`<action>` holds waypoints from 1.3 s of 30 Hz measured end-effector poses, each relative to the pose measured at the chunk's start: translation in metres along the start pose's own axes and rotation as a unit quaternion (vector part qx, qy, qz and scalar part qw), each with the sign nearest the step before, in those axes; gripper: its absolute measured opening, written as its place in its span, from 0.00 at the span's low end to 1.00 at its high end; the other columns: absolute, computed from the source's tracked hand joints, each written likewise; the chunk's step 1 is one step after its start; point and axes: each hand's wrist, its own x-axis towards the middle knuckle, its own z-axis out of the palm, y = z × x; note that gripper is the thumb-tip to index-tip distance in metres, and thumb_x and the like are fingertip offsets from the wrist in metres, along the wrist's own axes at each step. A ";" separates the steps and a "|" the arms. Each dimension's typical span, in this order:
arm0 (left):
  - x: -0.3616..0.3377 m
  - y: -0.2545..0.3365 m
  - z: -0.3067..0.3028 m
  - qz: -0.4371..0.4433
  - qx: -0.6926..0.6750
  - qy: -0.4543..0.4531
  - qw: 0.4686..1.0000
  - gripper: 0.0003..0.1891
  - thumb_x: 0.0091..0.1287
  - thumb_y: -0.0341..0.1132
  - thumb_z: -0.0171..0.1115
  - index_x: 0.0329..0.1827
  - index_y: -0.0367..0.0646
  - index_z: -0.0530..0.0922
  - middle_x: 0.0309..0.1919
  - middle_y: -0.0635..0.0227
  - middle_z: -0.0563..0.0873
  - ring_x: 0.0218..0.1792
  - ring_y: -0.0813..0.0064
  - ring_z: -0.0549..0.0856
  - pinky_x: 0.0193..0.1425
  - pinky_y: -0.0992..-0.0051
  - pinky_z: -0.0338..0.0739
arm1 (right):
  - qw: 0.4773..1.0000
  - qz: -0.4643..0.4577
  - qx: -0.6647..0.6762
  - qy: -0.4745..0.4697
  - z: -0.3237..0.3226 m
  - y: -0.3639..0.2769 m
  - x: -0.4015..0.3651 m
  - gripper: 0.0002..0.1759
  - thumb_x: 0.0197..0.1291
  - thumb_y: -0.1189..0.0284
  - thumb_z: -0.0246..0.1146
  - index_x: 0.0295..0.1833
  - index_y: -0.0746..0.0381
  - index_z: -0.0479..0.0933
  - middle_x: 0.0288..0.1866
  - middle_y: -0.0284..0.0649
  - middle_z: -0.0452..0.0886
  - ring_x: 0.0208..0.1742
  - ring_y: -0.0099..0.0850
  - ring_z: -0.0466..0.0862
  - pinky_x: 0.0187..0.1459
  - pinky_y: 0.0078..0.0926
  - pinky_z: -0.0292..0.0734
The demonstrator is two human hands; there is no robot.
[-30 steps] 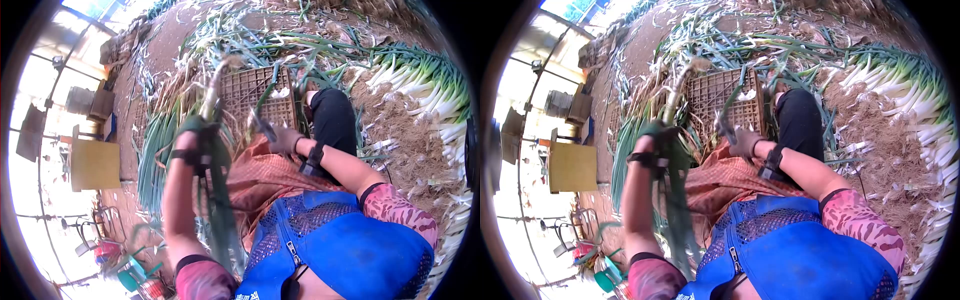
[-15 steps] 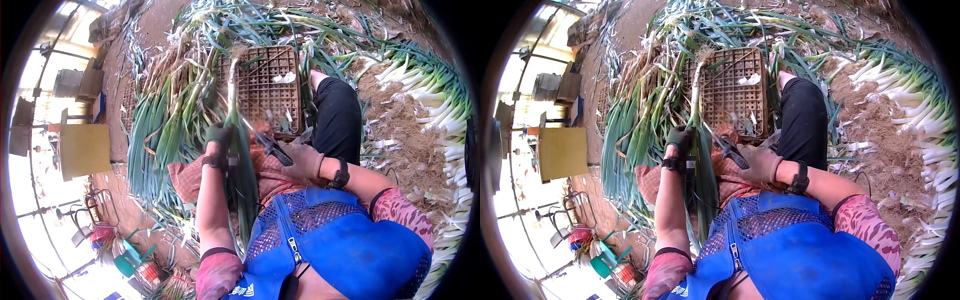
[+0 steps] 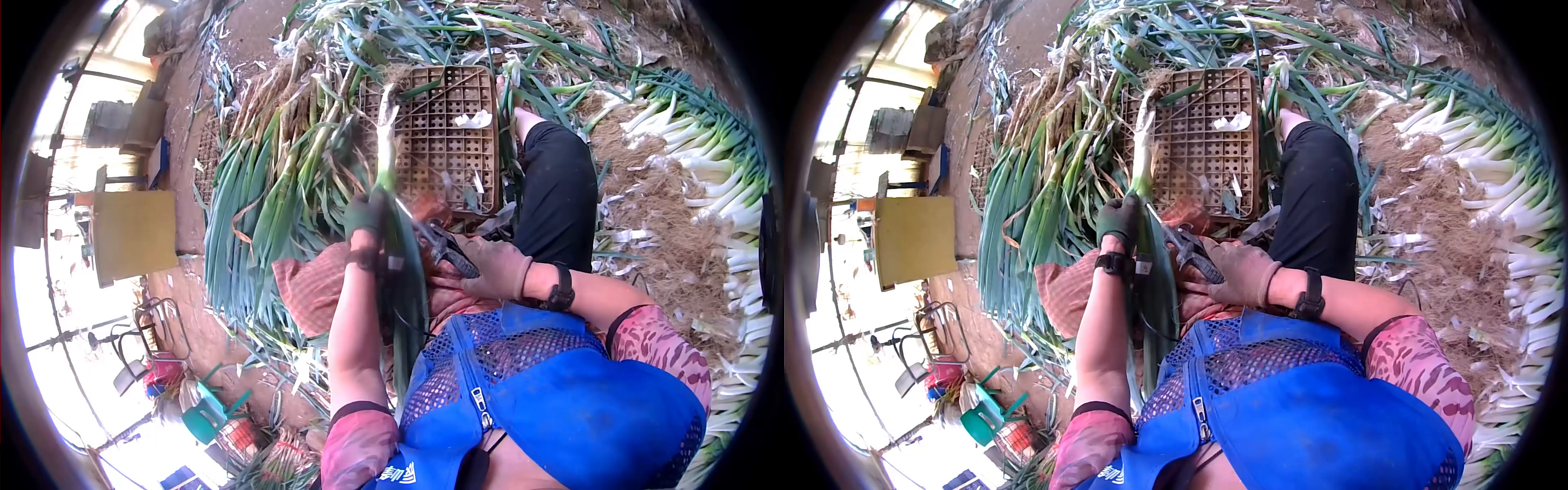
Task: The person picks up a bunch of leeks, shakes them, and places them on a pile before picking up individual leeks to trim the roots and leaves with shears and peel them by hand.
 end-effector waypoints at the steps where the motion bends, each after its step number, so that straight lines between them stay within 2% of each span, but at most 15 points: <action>1: 0.001 0.002 0.000 -0.008 -0.001 0.002 1.000 0.25 0.63 0.51 0.64 0.41 0.32 0.85 0.31 0.57 0.89 0.32 0.67 0.88 0.40 0.67 0.80 | 1.000 0.001 0.003 0.013 0.001 0.001 0.000 0.39 0.53 0.58 0.67 0.67 0.64 0.63 0.49 0.61 0.79 0.51 0.57 0.82 0.52 0.49 0.78; 7: 0.015 -0.027 0.015 0.008 0.031 0.000 0.999 0.28 0.62 0.57 0.64 0.39 0.32 0.83 0.30 0.56 0.88 0.33 0.65 0.87 0.40 0.64 0.80 | 0.997 0.034 0.014 0.071 -0.002 0.018 0.082 0.36 0.54 0.57 0.65 0.64 0.66 0.67 0.52 0.60 0.80 0.55 0.54 0.82 0.57 0.45 0.77; 12: 0.008 -0.030 0.015 0.001 0.022 -0.029 0.999 0.27 0.63 0.56 0.64 0.36 0.33 0.84 0.28 0.58 0.87 0.29 0.68 0.85 0.36 0.66 0.78 | 0.987 0.128 0.050 0.083 -0.041 0.030 0.162 0.28 0.55 0.60 0.64 0.56 0.67 0.73 0.43 0.55 0.84 0.48 0.53 0.85 0.51 0.43 0.79; 17: 0.006 -0.042 0.012 -0.037 -0.032 -0.119 0.992 0.30 0.67 0.59 0.57 0.37 0.35 0.85 0.28 0.56 0.87 0.29 0.68 0.85 0.34 0.67 0.78 | 0.994 0.070 0.077 0.025 -0.026 0.021 0.108 0.25 0.59 0.59 0.62 0.53 0.68 0.72 0.46 0.58 0.83 0.49 0.51 0.85 0.53 0.43 0.79; 19: -0.001 -0.031 0.008 -0.037 -0.046 -0.152 0.987 0.30 0.71 0.59 0.53 0.40 0.35 0.85 0.31 0.58 0.88 0.30 0.68 0.86 0.34 0.68 0.80 | 0.998 0.057 0.011 0.007 -0.005 0.015 0.062 0.35 0.56 0.57 0.65 0.63 0.67 0.66 0.52 0.61 0.80 0.52 0.53 0.83 0.56 0.46 0.77; 21: 0.045 -0.085 0.030 -0.035 -0.004 -0.219 0.975 0.29 0.72 0.57 0.52 0.41 0.35 0.84 0.31 0.59 0.88 0.31 0.68 0.87 0.34 0.68 0.81 | 0.998 0.045 0.005 -0.045 0.007 0.025 0.037 0.39 0.54 0.54 0.67 0.64 0.67 0.64 0.53 0.62 0.79 0.53 0.56 0.82 0.56 0.45 0.77; 24: 0.116 -0.211 0.096 0.114 -0.110 -0.287 0.945 0.24 0.73 0.53 0.53 0.42 0.38 0.80 0.30 0.61 0.87 0.32 0.67 0.88 0.34 0.65 0.82 | 0.995 0.080 0.046 -0.028 0.009 0.038 0.033 0.36 0.53 0.55 0.67 0.60 0.67 0.67 0.49 0.60 0.81 0.52 0.55 0.82 0.55 0.45 0.76; 25: 0.073 -0.150 0.061 0.216 0.128 -0.285 0.925 0.21 0.72 0.52 0.54 0.48 0.40 0.78 0.31 0.58 0.87 0.33 0.62 0.88 0.35 0.63 0.82 | 0.995 0.082 0.046 0.021 0.009 0.044 0.040 0.34 0.52 0.54 0.67 0.58 0.66 0.69 0.47 0.59 0.81 0.51 0.55 0.82 0.54 0.46 0.76; 26: 0.021 -0.072 0.019 0.321 0.345 -0.247 0.847 0.20 0.72 0.50 0.56 0.53 0.42 0.76 0.33 0.54 0.87 0.34 0.57 0.88 0.35 0.61 0.82 | 0.993 0.083 0.046 0.070 0.005 0.048 0.047 0.33 0.52 0.54 0.67 0.57 0.66 0.70 0.45 0.58 0.82 0.49 0.54 0.83 0.52 0.47 0.76; 27: 0.013 -0.070 0.015 0.397 0.339 -0.256 0.814 0.18 0.71 0.44 0.56 0.59 0.45 0.72 0.36 0.51 0.87 0.36 0.50 0.88 0.37 0.59 0.83 | 0.993 0.080 0.044 0.076 -0.002 0.048 0.058 0.33 0.52 0.54 0.67 0.56 0.66 0.70 0.46 0.57 0.82 0.50 0.54 0.83 0.53 0.47 0.77; 32: 0.000 -0.076 0.023 0.323 0.307 -0.238 0.863 0.14 0.76 0.38 0.46 0.58 0.42 0.73 0.39 0.52 0.88 0.38 0.52 0.88 0.41 0.62 0.84 | 0.989 0.125 0.012 0.075 -0.028 0.049 0.146 0.31 0.52 0.57 0.66 0.55 0.67 0.70 0.48 0.58 0.82 0.50 0.54 0.83 0.54 0.45 0.77; 34: 0.002 -0.087 0.028 0.297 0.266 -0.243 0.885 0.16 0.77 0.41 0.47 0.56 0.41 0.75 0.36 0.58 0.87 0.35 0.62 0.87 0.38 0.65 0.81 | 0.985 0.146 0.005 0.089 -0.040 0.046 0.160 0.33 0.52 0.58 0.65 0.58 0.70 0.70 0.50 0.59 0.82 0.54 0.51 0.83 0.55 0.43 0.78; 36: 0.008 -0.111 0.040 0.173 0.102 -0.268 0.942 0.17 0.78 0.44 0.48 0.54 0.39 0.76 0.33 0.63 0.86 0.32 0.71 0.85 0.35 0.68 0.79 | 0.981 0.168 -0.006 0.099 -0.041 0.042 0.165 0.34 0.53 0.59 0.65 0.60 0.71 0.69 0.52 0.60 0.81 0.55 0.51 0.84 0.56 0.42 0.79; 37: 0.003 -0.105 0.040 -0.022 -0.117 -0.321 0.940 0.18 0.78 0.45 0.48 0.55 0.38 0.76 0.31 0.66 0.85 0.31 0.75 0.83 0.34 0.70 0.78 | 0.984 0.150 -0.009 0.094 -0.034 0.043 0.161 0.35 0.53 0.58 0.65 0.61 0.71 0.68 0.54 0.60 0.81 0.54 0.53 0.84 0.56 0.42 0.80; 39: -0.021 -0.071 0.005 0.030 0.161 -0.337 0.927 0.23 0.74 0.52 0.53 0.54 0.41 0.81 0.33 0.68 0.85 0.32 0.77 0.81 0.37 0.73 0.77 | 0.991 0.123 -0.032 0.032 -0.026 0.046 0.146 0.39 0.53 0.57 0.65 0.65 0.71 0.64 0.55 0.61 0.79 0.56 0.53 0.83 0.57 0.43 0.79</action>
